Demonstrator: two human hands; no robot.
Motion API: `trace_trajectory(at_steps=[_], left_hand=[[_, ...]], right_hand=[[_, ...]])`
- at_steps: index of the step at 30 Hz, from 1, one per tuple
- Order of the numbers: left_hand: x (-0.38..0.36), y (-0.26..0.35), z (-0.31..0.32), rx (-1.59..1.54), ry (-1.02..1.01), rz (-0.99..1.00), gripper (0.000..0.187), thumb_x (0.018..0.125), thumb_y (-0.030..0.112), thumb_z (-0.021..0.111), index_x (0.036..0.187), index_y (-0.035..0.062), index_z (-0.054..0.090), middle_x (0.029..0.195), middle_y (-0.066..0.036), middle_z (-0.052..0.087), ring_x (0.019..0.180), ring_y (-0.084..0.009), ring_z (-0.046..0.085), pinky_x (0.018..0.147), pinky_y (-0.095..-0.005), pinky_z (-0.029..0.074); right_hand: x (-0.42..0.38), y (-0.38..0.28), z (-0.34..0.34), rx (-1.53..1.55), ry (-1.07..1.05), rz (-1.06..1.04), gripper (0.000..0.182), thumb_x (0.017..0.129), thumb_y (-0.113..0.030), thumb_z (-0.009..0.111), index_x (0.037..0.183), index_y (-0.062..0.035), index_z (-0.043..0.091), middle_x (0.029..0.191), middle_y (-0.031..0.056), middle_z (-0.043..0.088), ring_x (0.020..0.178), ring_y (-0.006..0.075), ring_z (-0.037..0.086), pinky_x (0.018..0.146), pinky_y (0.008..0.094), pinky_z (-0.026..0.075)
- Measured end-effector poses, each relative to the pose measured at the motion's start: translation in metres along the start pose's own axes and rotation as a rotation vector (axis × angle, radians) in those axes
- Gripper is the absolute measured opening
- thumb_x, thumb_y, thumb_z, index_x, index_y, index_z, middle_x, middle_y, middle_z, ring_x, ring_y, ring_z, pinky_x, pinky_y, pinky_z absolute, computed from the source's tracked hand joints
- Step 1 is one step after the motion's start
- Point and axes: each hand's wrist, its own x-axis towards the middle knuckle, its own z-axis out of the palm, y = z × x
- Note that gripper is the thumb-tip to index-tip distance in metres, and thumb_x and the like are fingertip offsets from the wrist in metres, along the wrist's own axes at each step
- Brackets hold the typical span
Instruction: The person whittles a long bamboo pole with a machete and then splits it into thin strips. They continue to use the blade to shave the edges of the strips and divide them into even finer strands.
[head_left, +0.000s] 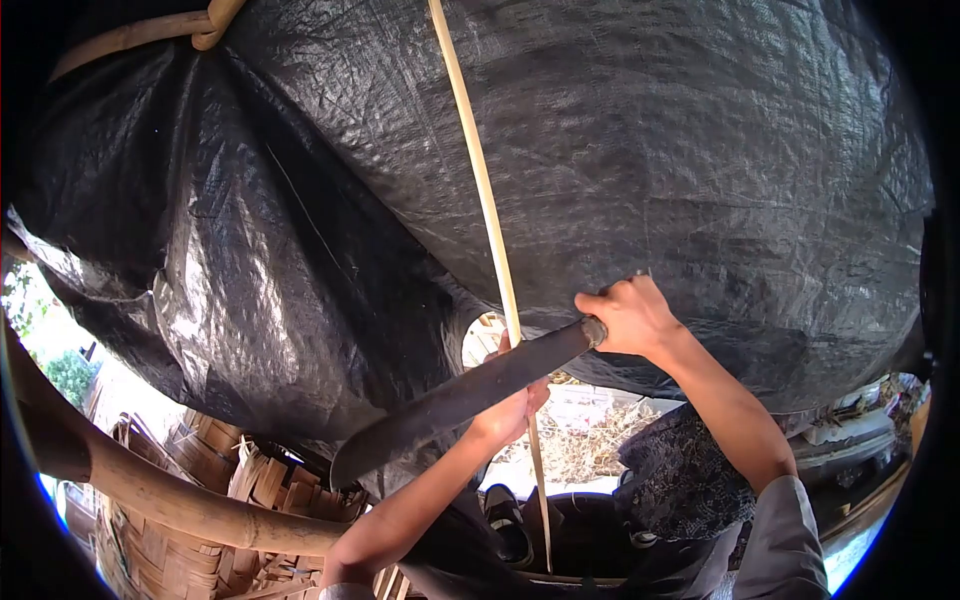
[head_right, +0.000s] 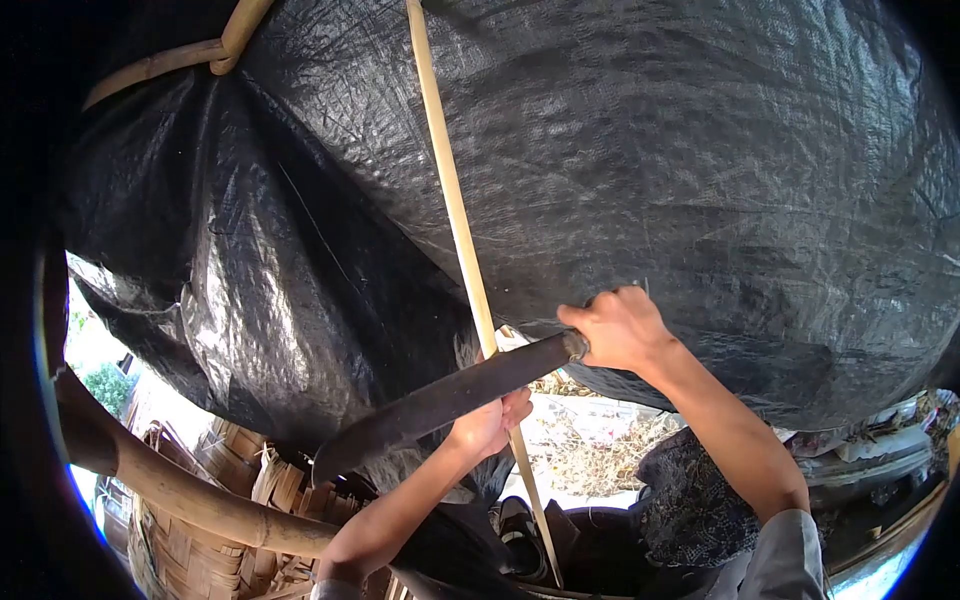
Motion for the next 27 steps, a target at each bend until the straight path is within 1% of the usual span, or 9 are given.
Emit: trace_trajectory(at_steps=[2,4,8,11,13,18,22,24,27], left_hand=[[0.001,-0.003,0.000,-0.012,-0.039,0.011,0.013,0.092,0.018,0.039,0.080,0.0127,0.040,0.053,0.003,0.032,0.042,-0.0059,0.027,0.040,-0.0200,0.025],[0.001,-0.002,0.003,0.008,-0.032,0.012,0.038,0.095,0.037,0.028,0.068,0.0121,0.038,0.048,0.003,0.032,0.038,-0.0061,0.026,0.036,-0.0216,0.021],[0.005,-0.002,0.007,0.075,0.148,0.042,0.037,0.095,0.033,0.030,0.065,0.0124,0.036,0.046,0.002,0.031,0.036,-0.0068,0.025,0.035,-0.0229,0.019],[0.003,0.010,0.011,0.116,0.219,0.007,0.029,0.089,0.017,0.036,0.061,0.0123,0.035,0.048,0.003,0.027,0.039,-0.0066,0.024,0.035,-0.0219,0.020],[0.002,0.012,0.011,0.106,0.217,0.005,0.028,0.089,0.018,0.036,0.062,0.0121,0.035,0.048,0.002,0.028,0.039,-0.0066,0.024,0.035,-0.0218,0.021],[0.000,0.014,0.015,0.137,0.251,0.008,0.032,0.091,0.021,0.033,0.061,0.0114,0.034,0.048,0.002,0.028,0.038,-0.0066,0.024,0.035,-0.0220,0.021],[-0.013,0.013,0.017,0.159,0.272,0.081,0.044,0.095,0.029,0.023,0.056,0.0104,0.030,0.043,0.002,0.024,0.034,-0.0072,0.021,0.032,-0.0231,0.020],[-0.017,0.015,0.031,0.115,0.257,0.015,0.045,0.095,0.032,0.024,0.056,0.0101,0.030,0.043,0.001,0.024,0.033,-0.0071,0.021,0.032,-0.0232,0.019],[-0.013,0.010,0.034,0.094,0.208,0.004,0.045,0.095,0.033,0.025,0.057,0.0099,0.031,0.042,0.001,0.025,0.033,-0.0072,0.021,0.033,-0.0230,0.019]], right_hand=[[0.002,-0.008,0.003,0.003,0.005,-0.032,0.028,0.055,-0.019,0.064,0.082,-0.0128,0.058,0.056,0.0088,0.058,0.053,0.0270,0.060,0.047,0.0361,0.046],[0.004,-0.012,0.006,0.005,0.013,-0.063,0.028,0.055,-0.019,0.064,0.082,-0.0127,0.058,0.055,0.0091,0.058,0.051,0.0270,0.059,0.046,0.0361,0.046],[0.007,-0.018,0.008,0.029,0.076,0.021,0.028,0.057,-0.022,0.065,0.082,-0.0112,0.059,0.054,0.0104,0.057,0.052,0.0275,0.060,0.047,0.0370,0.047],[0.009,-0.017,0.009,0.058,0.081,0.111,0.026,0.057,-0.022,0.066,0.077,-0.0104,0.056,0.054,0.0097,0.056,0.053,0.0286,0.059,0.048,0.0380,0.046],[0.011,-0.017,0.008,0.083,0.070,0.146,0.025,0.055,-0.022,0.067,0.072,-0.0102,0.053,0.054,0.0085,0.055,0.053,0.0293,0.058,0.048,0.0384,0.045],[0.014,-0.015,0.005,0.038,0.060,0.174,0.026,0.060,-0.023,0.065,0.081,-0.0090,0.059,0.056,0.0137,0.058,0.058,0.0308,0.061,0.054,0.0407,0.049],[0.025,0.019,-0.006,0.323,0.329,0.576,0.029,0.062,-0.012,0.059,0.090,-0.0085,0.065,0.075,0.0186,0.062,0.073,0.0354,0.060,0.069,0.0391,0.050],[0.025,0.034,-0.006,0.326,0.448,0.632,0.026,0.064,-0.010,0.056,0.089,-0.0059,0.064,0.077,0.0183,0.062,0.075,0.0360,0.059,0.070,0.0391,0.049],[0.013,0.026,-0.022,0.341,0.348,0.684,0.026,0.064,-0.009,0.055,0.088,-0.0040,0.063,0.075,0.0182,0.062,0.076,0.0356,0.059,0.070,0.0389,0.049]])
